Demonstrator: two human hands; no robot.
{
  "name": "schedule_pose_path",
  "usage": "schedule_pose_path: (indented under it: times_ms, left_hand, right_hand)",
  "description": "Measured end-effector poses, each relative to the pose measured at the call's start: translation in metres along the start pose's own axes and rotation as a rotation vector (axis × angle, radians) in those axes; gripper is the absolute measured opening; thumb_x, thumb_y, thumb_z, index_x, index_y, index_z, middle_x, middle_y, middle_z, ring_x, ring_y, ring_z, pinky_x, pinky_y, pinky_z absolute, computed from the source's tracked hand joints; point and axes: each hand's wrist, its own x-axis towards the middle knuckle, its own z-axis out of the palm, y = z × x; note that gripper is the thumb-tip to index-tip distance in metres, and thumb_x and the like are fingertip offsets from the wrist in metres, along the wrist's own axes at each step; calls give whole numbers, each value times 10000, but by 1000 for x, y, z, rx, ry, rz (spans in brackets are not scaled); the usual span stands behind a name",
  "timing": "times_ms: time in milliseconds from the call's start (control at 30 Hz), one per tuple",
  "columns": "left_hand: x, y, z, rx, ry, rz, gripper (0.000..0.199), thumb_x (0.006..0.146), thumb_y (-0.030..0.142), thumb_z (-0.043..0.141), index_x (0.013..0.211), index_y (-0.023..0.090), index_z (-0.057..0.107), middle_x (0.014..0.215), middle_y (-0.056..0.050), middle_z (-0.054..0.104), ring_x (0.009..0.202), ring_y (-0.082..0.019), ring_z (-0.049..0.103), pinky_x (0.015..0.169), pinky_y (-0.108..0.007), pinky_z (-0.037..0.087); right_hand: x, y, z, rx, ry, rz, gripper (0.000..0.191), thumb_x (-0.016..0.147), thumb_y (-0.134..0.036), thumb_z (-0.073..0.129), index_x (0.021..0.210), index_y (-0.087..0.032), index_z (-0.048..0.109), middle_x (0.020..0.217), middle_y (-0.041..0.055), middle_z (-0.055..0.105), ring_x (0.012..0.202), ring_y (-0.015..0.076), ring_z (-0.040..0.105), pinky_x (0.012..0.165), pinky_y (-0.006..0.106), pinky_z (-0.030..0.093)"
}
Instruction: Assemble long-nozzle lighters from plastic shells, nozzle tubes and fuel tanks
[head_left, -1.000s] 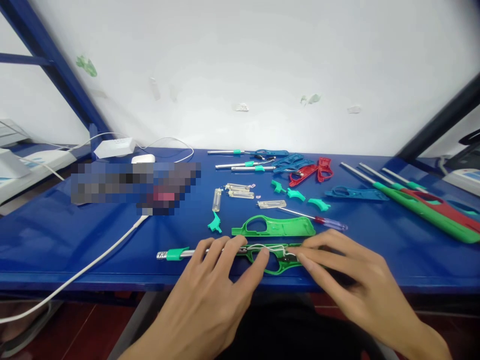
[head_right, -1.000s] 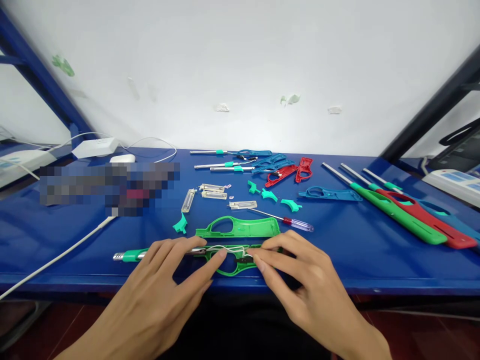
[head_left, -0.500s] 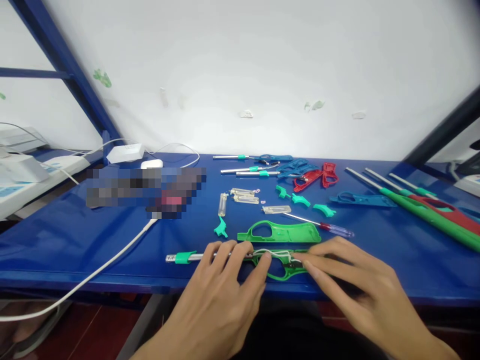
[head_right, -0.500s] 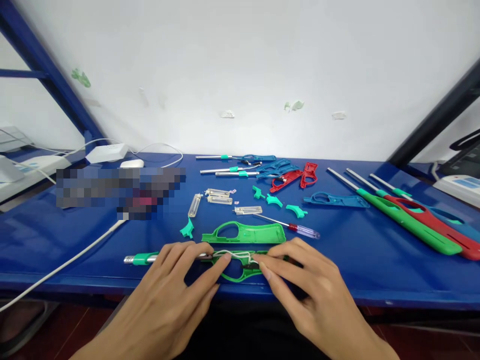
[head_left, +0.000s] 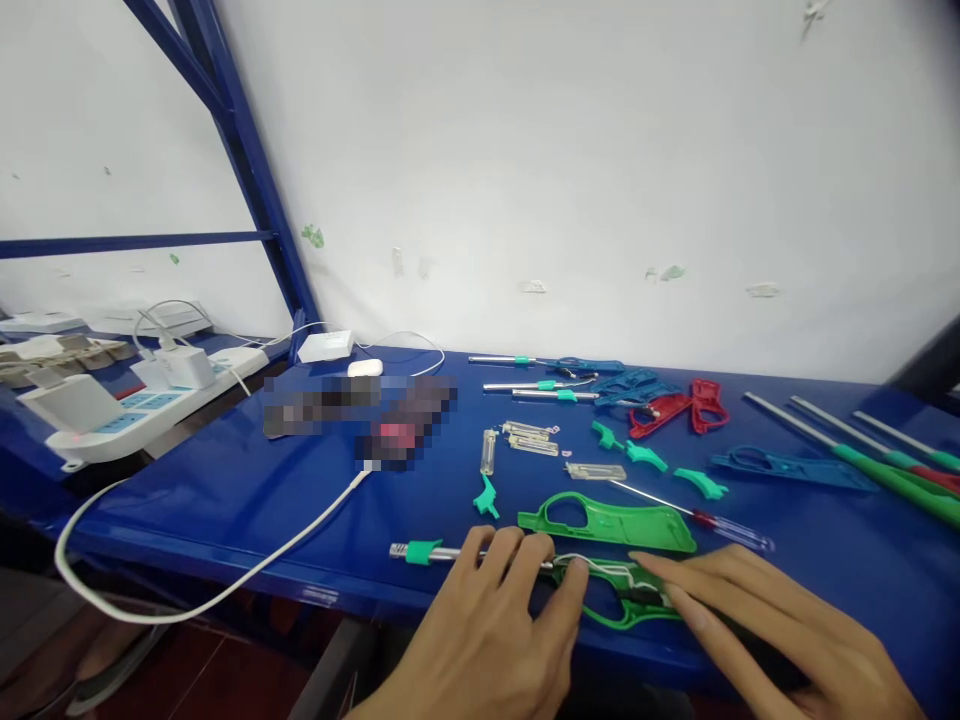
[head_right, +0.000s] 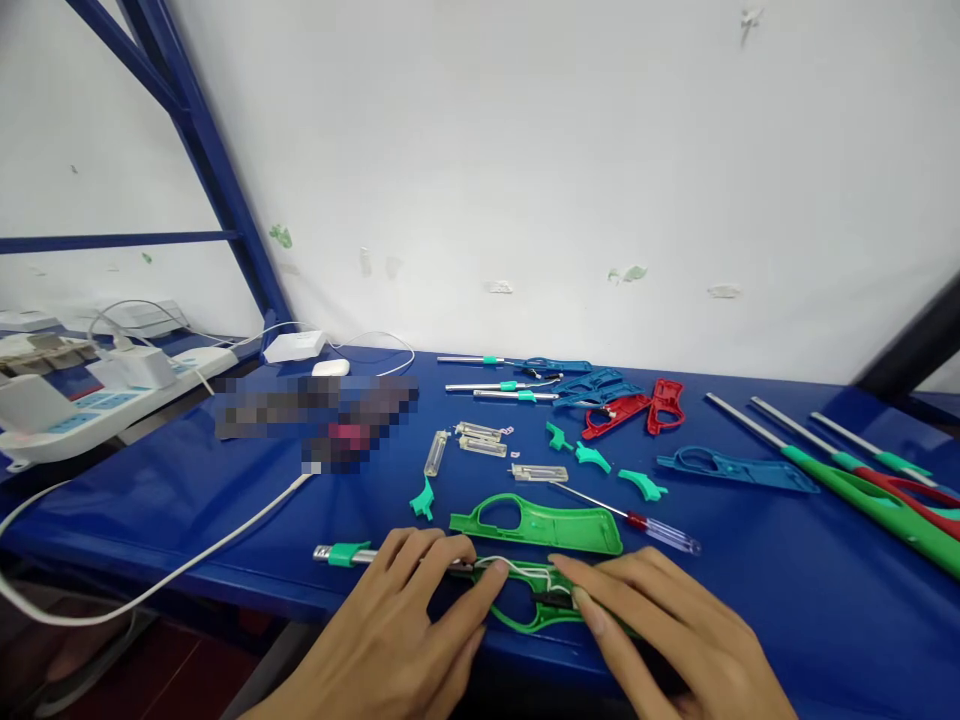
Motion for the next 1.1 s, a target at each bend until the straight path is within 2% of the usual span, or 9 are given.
schedule_pose_path:
  times_ms: [67,200,467,800,967,1100]
  left_hand:
    - [0,1,-5,-15,-48,8,408,1031,184,478,1422,124,577,1207,-151,635,1077,-322,599,893,-516,578]
    - [1,0,-12,-34,-112,10,426,1028,163,461,1437,126,574,1225,-155,613,1091,-325,572,927,-532,563]
    - [3,-3,-12,-52,-74,47,427,1022,144,482,1435,112,587,1213,-160,607,1080,-313,565,924,-514,550]
    - [3,-5,-9,-14,-51,71,430,997,116,476,1407,115,608,1213,-168,617,1067,-330,584,871,-524,573]
    - [2,-7,-11,4,-85,104,460,987,113,487,1437,109,579,1240,-183,599,1105,-350,573,892,-550,566]
    - [3,-5,-12,7,-94,105,463,991,96,474,1443,108,570,1248,-187,595,1120,-347,564,889,-538,564]
  right_hand:
    - [-1,-4,-1,-20,10,37,288,975,-358,652,1258,-348,705,1126,-40,806,1006,185,773,946,259,597]
    - [5,-13,-5,24,-25,86,197,979,-367,665,1171,-321,670,1037,-25,792,919,178,758,823,269,588]
    - [9,-17,-7,131,-64,122,38,995,-278,666,1021,-290,641,940,-24,744,853,161,709,774,271,543]
    - [13,-18,-9,180,-54,83,151,1004,-179,643,1089,-298,681,967,-29,757,882,140,709,803,259,557]
    - [12,-18,-10,192,-3,122,154,989,-151,656,1064,-280,694,964,-24,770,885,137,720,806,260,571]
    - [11,-18,-10,175,47,71,168,966,-119,668,1051,-257,712,981,-3,790,906,150,742,829,281,591]
